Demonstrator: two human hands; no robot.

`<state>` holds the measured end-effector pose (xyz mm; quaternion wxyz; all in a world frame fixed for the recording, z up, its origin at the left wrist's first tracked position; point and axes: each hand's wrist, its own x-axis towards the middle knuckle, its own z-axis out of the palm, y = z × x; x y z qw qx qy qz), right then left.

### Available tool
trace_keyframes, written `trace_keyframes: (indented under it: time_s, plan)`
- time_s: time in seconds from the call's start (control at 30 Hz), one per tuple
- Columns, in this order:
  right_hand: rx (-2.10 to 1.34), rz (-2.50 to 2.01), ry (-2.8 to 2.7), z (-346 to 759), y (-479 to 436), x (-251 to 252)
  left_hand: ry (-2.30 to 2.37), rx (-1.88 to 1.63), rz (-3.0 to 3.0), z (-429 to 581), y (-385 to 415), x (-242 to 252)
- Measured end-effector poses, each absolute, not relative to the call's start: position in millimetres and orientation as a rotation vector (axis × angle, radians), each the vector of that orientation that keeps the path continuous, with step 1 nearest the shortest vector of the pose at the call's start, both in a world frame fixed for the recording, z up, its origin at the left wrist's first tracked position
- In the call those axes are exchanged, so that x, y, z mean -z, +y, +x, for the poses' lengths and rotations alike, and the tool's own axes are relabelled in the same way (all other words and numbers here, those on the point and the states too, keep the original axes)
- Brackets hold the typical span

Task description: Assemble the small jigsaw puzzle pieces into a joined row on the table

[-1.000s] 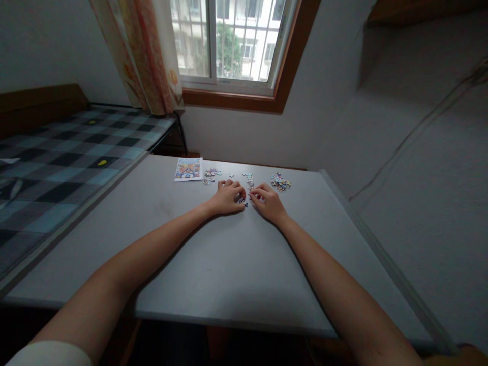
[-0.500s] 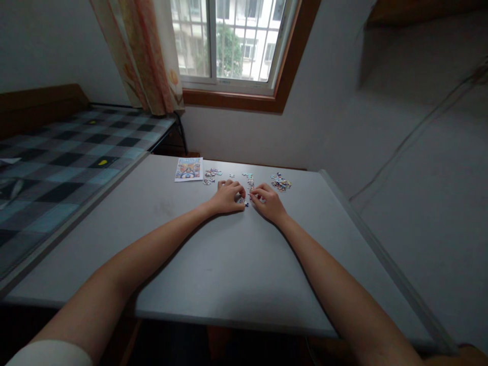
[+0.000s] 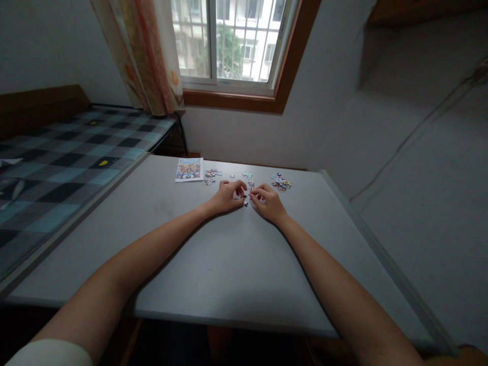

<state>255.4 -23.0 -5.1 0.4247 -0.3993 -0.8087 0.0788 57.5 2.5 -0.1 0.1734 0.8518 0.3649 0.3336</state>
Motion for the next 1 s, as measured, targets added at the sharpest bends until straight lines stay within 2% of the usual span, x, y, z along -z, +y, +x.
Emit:
trace_keyframes:
  time_s: [1.0]
  plan:
    - [-0.224,-1.022,-2.022,254.3,-25.7,-0.3,1.122,-1.088,2.689,54.9,-1.3,-6.4]
